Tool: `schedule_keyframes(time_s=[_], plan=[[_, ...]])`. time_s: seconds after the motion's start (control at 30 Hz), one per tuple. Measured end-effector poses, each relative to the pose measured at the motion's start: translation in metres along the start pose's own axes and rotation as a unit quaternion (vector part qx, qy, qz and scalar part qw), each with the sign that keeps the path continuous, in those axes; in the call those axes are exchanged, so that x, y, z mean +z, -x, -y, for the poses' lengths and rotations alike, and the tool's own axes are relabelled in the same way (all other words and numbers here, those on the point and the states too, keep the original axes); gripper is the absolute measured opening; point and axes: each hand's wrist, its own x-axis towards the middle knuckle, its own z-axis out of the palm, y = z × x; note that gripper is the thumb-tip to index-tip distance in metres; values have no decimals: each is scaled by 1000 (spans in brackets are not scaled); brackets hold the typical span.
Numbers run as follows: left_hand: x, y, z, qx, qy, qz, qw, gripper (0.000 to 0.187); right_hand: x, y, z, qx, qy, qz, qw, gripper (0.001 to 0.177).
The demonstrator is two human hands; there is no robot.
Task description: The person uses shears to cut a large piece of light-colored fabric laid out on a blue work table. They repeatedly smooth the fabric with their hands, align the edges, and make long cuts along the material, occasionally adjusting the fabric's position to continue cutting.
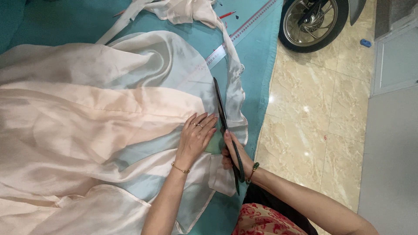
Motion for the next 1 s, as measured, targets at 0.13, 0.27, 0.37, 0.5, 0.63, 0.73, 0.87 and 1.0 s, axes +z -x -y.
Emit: schedule_keyframes(time_s=[0.13,0.27,0.37,0.5,0.63,0.73,0.87,1.0], plan=[[0,0,0,-4,-2,6,1000,34,2,0,4,-5,15,3,1000,55],[0,0,1,-8,-2,6,1000,33,0,-2,3,-28,29,3,999,59],[-2,-1,1,-15,-17,6,1000,33,0,1,6,-23,29,8,999,58],[4,2,4,-8,-41,12,999,34,-18,-14,-3,-6,13,38,999,62],[3,1,0,-5,-62,26,998,39,-41,-16,2,-21,1,30,999,61],[-2,-2,-3,3,-59,38,998,51,-67,-20,9,-154,123,-3,980,54],[-3,-3,-6,11,-70,32,997,55,-87,-31,34,-349,266,-43,897,37],[3,-1,-3,-22,-140,62,988,48,-97,-48,54,-354,260,24,898,38]])
